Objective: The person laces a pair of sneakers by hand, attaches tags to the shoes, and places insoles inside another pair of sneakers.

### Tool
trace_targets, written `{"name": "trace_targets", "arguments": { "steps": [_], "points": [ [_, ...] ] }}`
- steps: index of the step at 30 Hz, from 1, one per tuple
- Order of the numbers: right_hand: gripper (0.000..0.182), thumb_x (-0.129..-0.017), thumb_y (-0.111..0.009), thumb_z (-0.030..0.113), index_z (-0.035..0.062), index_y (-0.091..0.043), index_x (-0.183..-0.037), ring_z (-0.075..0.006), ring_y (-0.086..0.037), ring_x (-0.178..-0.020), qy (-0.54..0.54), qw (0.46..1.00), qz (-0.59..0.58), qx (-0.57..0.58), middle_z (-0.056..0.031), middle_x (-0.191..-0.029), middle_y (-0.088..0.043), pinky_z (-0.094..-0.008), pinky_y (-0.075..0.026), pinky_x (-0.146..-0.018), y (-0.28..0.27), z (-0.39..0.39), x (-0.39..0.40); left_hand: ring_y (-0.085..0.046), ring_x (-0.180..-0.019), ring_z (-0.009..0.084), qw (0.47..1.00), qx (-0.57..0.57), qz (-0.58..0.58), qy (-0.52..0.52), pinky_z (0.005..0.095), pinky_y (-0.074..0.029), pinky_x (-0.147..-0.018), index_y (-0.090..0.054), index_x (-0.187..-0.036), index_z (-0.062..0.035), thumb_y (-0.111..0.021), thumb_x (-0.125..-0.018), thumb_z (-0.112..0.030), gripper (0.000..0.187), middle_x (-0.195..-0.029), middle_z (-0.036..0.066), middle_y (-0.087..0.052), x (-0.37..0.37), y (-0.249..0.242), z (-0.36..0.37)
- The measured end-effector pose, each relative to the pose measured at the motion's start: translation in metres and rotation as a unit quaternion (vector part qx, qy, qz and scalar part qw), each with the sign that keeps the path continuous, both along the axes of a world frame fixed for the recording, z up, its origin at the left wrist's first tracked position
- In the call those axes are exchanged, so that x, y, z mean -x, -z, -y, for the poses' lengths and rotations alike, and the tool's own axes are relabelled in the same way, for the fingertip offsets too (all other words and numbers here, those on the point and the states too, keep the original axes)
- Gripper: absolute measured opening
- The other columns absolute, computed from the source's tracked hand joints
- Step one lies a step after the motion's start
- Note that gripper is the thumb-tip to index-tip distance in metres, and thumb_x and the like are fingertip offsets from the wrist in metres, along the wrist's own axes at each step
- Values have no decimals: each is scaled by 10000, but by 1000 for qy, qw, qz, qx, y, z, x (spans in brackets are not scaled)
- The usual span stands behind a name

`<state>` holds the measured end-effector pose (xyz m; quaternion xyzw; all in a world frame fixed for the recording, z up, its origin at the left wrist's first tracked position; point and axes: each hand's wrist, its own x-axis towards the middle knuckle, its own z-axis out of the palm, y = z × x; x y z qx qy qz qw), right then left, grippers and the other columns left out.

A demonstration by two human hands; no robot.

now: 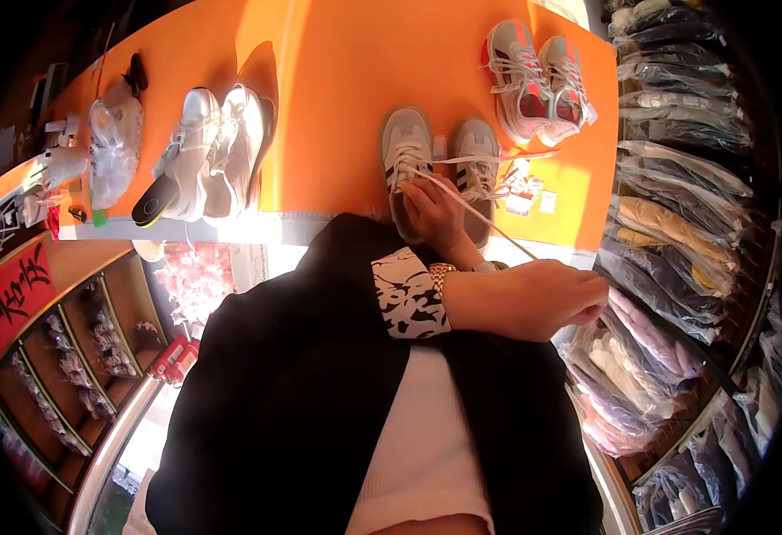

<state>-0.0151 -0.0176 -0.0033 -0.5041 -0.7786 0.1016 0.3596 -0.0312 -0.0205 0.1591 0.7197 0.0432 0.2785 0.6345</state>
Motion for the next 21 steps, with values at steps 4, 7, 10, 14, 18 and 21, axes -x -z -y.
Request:
{"name": "trace_targets", "arguments": {
  "steps": [4,7,10,14,18,21],
  "points": [
    [173,-717,-644,32,53,-636,-889,-269,-582,-785,68,990,-116,40,-84,-825,-594,-346,-472,-708,-2,1,12,-630,-824,278,958,-156,-107,-217,377,-493,-710,-516,-1021,-39,-579,-795,-4,238,-1006,86,-621,40,39,-25],
    [148,-701,-625,39,55,-624,-848,-263,-571,-767,85,985,-138,58,-78,-802,-580,-357,-461,-704,-3,-1,4,-614,-796,343,890,-94,-226,-386,407,-497,-755,-577,-943,-21,-539,-781,-16,166,-909,131,-616,86,78,-43],
    [169,-646,-643,22,68,-628,-809,-263,-578,-770,50,996,-57,37,-57,-795,-597,-373,-455,-690,-2,-5,-6,-597,-892,340,858,-106,-312,-393,408,-508,-736,-593,-970,-34,-592,-761,-43,209,-975,149,-595,124,135,-41],
    [171,-670,-674,-8,49,-654,-831,-281,-595,-804,25,993,-87,80,-89,-826,-621,-371,-468,-704,-15,-11,-16,-594,-882,324,836,-139,-320,-423,389,-508,-739,-615,-959,-47,-641,-732,-68,230,-983,135,-592,126,144,-30],
    [124,-743,-666,107,54,-661,-855,-315,-606,-789,103,983,-52,141,-111,-858,-641,-410,-466,-721,0,-47,-30,-595,-856,293,832,-206,-296,-420,367,-506,-724,-630,-885,-63,-661,-700,-78,188,-936,100,-599,117,161,-35],
    [164,-808,-627,173,46,-675,-901,-354,-619,-761,44,983,53,172,-151,-894,-656,-444,-478,-719,20,-57,-37,-587,-810,262,813,-315,-284,-400,356,-493,-672,-629,-815,-77,-661,-673,-74,146,-854,62,-592,116,168,-40]
  ]
}}
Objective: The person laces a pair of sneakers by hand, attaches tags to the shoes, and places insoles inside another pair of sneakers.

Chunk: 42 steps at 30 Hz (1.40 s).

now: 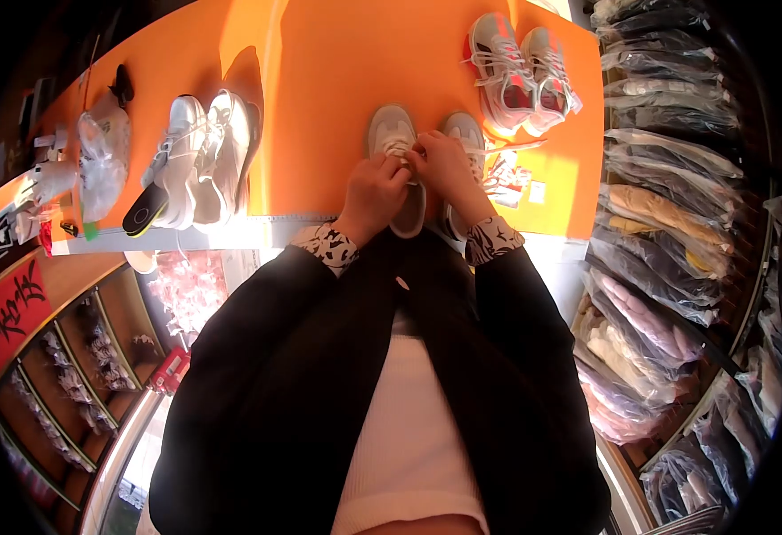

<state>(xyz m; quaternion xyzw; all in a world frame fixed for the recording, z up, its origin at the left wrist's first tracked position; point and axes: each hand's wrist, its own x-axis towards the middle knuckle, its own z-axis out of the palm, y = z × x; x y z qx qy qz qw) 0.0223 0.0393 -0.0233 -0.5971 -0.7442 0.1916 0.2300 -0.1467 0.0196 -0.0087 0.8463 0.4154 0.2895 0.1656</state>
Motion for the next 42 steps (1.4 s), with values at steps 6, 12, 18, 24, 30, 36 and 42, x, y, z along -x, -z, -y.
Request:
{"name": "trace_targets", "arguments": {
  "steps": [6,12,18,24,30,36,42],
  "points": [
    [271,-832,-637,262,-9,-658,-831,-304,-632,-747,75,935,-215,272,-170,-794,-659,-377,-473,-665,-15,-10,-22,-565,-749,242,1000,-22,-5,15,357,-462,-624,-612,-777,-79,-647,-673,-58,112,-773,41,-571,0,6,3],
    [351,-910,-594,294,-40,-637,-811,-127,-500,-559,-78,916,-76,386,-47,-592,-540,-293,-396,-543,-153,-13,-87,-584,-755,259,1000,13,22,-9,371,-480,-656,-622,-881,-74,-635,-702,-55,180,-768,68,-582,2,-1,3],
    [304,-995,-474,242,66,-493,-747,-71,-263,-493,12,748,-648,144,61,-559,-332,-253,-268,-578,-248,14,-143,-619,-801,305,984,156,50,-73,397,-499,-683,-622,-944,-39,-597,-749,-101,206,-830,120,-625,-6,-6,4],
    [221,-977,-500,193,0,-603,-1010,-137,-449,-781,77,686,-722,47,-28,-866,-554,-298,-377,-774,-194,-8,-125,-647,-748,334,949,286,-22,-128,408,-512,-667,-686,-856,-27,-572,-843,-220,225,-803,171,-667,-17,0,-20],
    [208,-872,-627,145,-24,-689,-976,-82,-510,-625,204,800,-492,276,-20,-755,-624,-218,-429,-603,-45,6,-32,-666,-723,303,908,397,-41,-132,384,-523,-666,-708,-890,-41,-591,-836,-236,233,-774,148,-681,-17,3,-31],
    [161,-812,-661,130,-30,-667,-806,-115,-605,-603,235,861,-392,224,-62,-669,-651,-258,-478,-562,16,18,-2,-676,-725,253,913,385,-4,-138,362,-525,-656,-727,-910,-68,-639,-804,-226,210,-783,114,-695,-15,13,-28],
    [198,-801,-673,161,-37,-656,-792,-206,-624,-596,218,911,-282,206,-135,-663,-650,-336,-475,-573,19,16,-1,-674,-693,241,916,376,5,-136,350,-521,-628,-734,-883,-83,-652,-796,-240,197,-754,101,-694,-16,18,-27]
  ]
}}
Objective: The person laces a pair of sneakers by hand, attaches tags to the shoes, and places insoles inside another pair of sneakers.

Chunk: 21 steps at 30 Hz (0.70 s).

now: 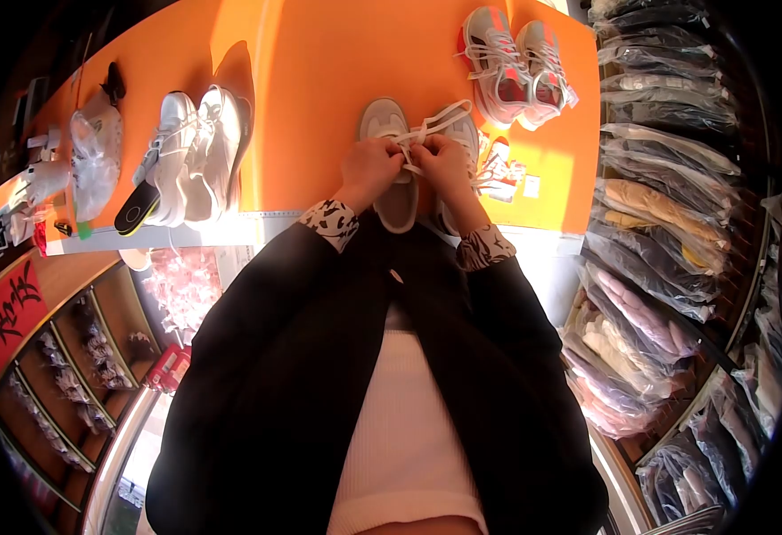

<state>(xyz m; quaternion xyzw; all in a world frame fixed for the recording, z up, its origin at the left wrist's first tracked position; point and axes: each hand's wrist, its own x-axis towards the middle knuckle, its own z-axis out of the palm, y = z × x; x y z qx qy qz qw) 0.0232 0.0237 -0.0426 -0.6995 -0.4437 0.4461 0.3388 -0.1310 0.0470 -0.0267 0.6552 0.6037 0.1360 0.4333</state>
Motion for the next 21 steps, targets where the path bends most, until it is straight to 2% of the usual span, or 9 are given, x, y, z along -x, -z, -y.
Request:
{"name": "trace_targets", "arguments": {
  "steps": [5,8,11,13,15,17,18,20,21],
  "points": [
    [202,-808,-666,167,-35,-659,-796,-238,-638,-621,8,1000,24,-5,-155,-678,-651,-359,-473,-587,-8,6,5,-668,-772,299,1000,28,-1,-11,409,-524,-675,-746,-854,-142,-641,-780,-272,183,-794,106,-693,-3,-2,1],
    [192,-824,-670,171,-20,-664,-800,-159,-604,-595,20,999,29,-6,-89,-662,-647,-304,-465,-576,-17,7,12,-665,-775,301,999,27,13,-21,413,-520,-674,-747,-844,-140,-635,-783,-275,185,-799,110,-691,-4,2,2],
    [187,-816,-661,172,-14,-678,-806,-226,-641,-625,-9,993,105,-47,-141,-707,-663,-334,-482,-595,-20,8,16,-659,-808,313,1000,11,22,-14,417,-519,-690,-730,-851,-124,-630,-783,-283,200,-837,127,-687,-6,9,2],
    [184,-805,-652,169,-11,-689,-819,-282,-661,-672,-99,948,258,-159,-177,-753,-670,-347,-499,-622,-19,11,16,-657,-806,300,1000,13,10,3,410,-514,-694,-707,-867,-103,-619,-798,-271,202,-840,138,-680,-4,10,2],
    [188,-804,-650,168,-15,-687,-815,-287,-665,-678,-107,957,237,-130,-178,-753,-672,-346,-505,-628,-25,14,13,-656,-805,287,1000,15,-2,21,402,-509,-698,-685,-883,-82,-609,-813,-258,205,-843,149,-673,-1,13,0],
    [191,-804,-648,168,-19,-685,-812,-291,-669,-684,-114,965,215,-100,-180,-752,-675,-346,-510,-634,-28,19,14,-605,-731,204,974,156,150,68,342,-473,-673,-629,-908,-52,-577,-871,-207,168,-813,90,-652,12,17,-5],
    [178,-802,-634,168,-5,-678,-789,-310,-644,-652,-67,978,178,-88,-164,-711,-656,-378,-496,-616,-25,22,15,-605,-731,204,974,156,150,67,342,-473,-673,-629,-908,-52,-577,-871,-207,168,-813,90,-652,22,6,-8],
    [169,-799,-619,168,10,-671,-765,-328,-618,-621,-17,988,135,-75,-147,-669,-637,-410,-483,-599,-23,22,16,-486,-651,126,851,324,412,23,279,-412,-652,-599,-914,-48,-552,-913,-161,122,-771,7,-576,53,-49,-23],
    [166,-797,-621,166,12,-663,-754,-327,-620,-622,-11,986,149,-70,-148,-670,-637,-404,-485,-598,-26,23,16,-437,-651,93,812,278,512,-21,234,-355,-652,-575,-937,-52,-560,-918,-152,103,-772,-41,-517,70,-81,-28]
  ]
}}
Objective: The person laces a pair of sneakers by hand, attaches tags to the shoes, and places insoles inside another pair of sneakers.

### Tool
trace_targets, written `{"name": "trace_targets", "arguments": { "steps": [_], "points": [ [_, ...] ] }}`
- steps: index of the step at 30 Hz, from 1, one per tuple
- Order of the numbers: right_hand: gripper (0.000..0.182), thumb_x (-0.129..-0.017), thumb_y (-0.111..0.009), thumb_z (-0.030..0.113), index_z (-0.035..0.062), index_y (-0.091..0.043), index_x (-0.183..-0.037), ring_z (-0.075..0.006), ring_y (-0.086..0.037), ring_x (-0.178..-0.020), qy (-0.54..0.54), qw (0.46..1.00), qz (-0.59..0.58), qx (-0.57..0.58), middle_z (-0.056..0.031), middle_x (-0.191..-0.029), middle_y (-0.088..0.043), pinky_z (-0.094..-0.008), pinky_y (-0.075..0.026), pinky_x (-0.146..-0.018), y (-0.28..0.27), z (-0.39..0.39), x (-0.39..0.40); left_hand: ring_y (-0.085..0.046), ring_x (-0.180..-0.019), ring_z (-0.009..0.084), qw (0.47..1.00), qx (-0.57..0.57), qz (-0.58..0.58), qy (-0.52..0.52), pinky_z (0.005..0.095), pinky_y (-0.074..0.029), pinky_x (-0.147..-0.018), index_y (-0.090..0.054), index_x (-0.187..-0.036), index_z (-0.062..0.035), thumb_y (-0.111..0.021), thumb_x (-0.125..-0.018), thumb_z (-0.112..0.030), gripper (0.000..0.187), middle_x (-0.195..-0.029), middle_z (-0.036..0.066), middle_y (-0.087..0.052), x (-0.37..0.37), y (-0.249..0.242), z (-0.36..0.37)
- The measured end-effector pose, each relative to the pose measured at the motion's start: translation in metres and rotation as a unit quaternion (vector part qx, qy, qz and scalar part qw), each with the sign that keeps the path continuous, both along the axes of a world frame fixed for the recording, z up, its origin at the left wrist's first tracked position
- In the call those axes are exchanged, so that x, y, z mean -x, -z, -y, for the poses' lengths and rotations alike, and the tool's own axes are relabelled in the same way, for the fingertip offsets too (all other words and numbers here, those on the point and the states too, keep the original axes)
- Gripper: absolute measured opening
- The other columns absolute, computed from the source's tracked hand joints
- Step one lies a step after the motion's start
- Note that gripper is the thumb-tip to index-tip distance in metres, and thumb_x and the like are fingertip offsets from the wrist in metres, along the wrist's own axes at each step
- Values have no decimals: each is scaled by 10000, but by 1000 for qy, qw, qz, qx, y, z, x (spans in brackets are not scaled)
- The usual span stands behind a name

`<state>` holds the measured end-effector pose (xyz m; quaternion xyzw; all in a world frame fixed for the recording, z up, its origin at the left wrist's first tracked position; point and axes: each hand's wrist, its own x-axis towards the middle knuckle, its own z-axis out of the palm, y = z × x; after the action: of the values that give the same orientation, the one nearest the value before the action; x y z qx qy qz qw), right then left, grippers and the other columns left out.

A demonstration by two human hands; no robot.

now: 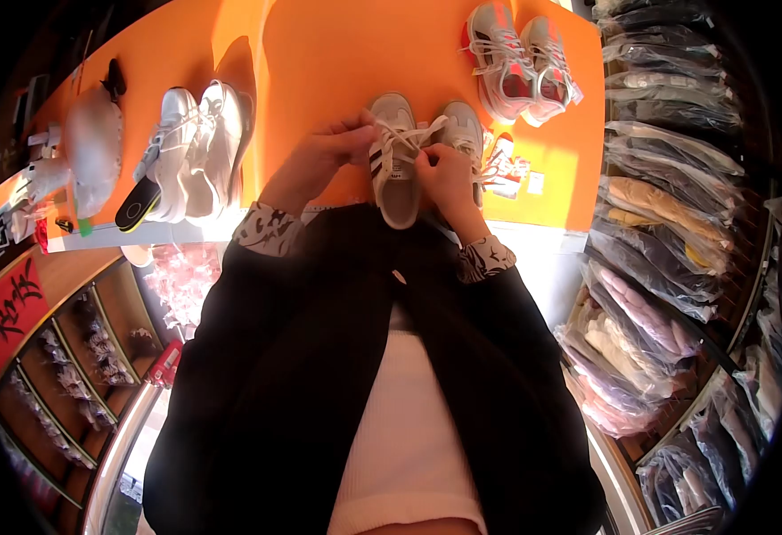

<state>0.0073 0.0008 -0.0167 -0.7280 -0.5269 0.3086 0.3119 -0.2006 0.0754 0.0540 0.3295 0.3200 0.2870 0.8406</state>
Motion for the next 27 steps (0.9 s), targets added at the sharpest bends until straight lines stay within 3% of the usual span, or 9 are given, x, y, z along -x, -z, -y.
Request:
{"name": "trace_targets", "arguments": {
  "steps": [3,5,9,12,17,20,22,25,27],
  "points": [
    [164,-789,-632,167,9,-645,-748,-325,-626,-629,-3,1000,16,9,-159,-669,-634,-392,-487,-592,-6,1,3,-356,-639,72,921,-88,347,-157,233,-310,-635,-488,-828,-80,-580,-882,-155,130,-719,-28,-366,57,-110,-20],
    [162,-783,-642,171,13,-634,-748,-327,-623,-620,-20,998,46,25,-159,-660,-632,-409,-485,-592,-14,-1,11,-337,-620,68,934,-269,200,-123,227,-306,-633,-446,-777,-101,-569,-891,-152,175,-728,-27,-368,62,-153,-15],
    [152,-780,-646,168,22,-625,-742,-327,-617,-623,-33,995,96,11,-149,-665,-632,-421,-484,-600,1,-6,6,-414,-677,108,946,-313,-80,-17,237,-344,-680,-533,-878,-23,-610,-881,-164,161,-765,7,-456,54,-154,10],
    [179,-798,-634,196,32,-620,-869,-271,-631,-748,-94,994,60,20,-123,-882,-648,-401,-488,-645,-16,-10,-2,-492,-721,149,932,-350,-91,11,264,-380,-681,-561,-891,-12,-623,-868,-110,118,-750,31,-485,34,-147,16],
    [246,-881,-603,151,30,-595,-1095,-132,-575,-743,-82,877,-474,4,-62,-1008,-609,-301,-464,-646,-166,-28,18,-518,-711,167,817,-536,-207,54,275,-406,-642,-535,-821,6,-625,-840,-14,94,-785,50,-519,2,-147,13],
    [191,-950,-577,200,14,-606,-981,-74,-526,-701,-162,871,-455,92,-27,-901,-596,-210,-418,-630,-215,-23,-1,-559,-689,152,847,-476,-238,0,233,-441,-660,-589,-864,-12,-644,-844,-22,59,-819,48,-555,-14,-142,24],
    [217,-962,-569,212,13,-600,-883,-36,-459,-658,-187,930,-296,112,26,-749,-560,-185,-364,-595,-231,-19,-24,-566,-682,152,859,-450,-242,-37,221,-449,-672,-610,-883,-21,-650,-846,-32,56,-832,50,-566,-22,-132,27],
    [196,-960,-571,180,3,-609,-884,-47,-399,-604,-120,929,-349,-15,19,-663,-509,-198,-318,-561,-230,-14,-59,-593,-749,186,897,-374,-227,-65,264,-476,-691,-634,-922,-27,-674,-839,-93,113,-856,65,-597,-37,-82,31],
    [183,-956,-578,161,-11,-632,-921,-43,-395,-591,-23,939,-325,-112,20,-669,-502,-198,-304,-541,-226,-19,-71,-589,-877,234,715,-546,-431,-65,326,-481,-751,-632,-911,-29,-709,-781,-135,185,-897,69,-600,-48,-26,44]
  ]
}}
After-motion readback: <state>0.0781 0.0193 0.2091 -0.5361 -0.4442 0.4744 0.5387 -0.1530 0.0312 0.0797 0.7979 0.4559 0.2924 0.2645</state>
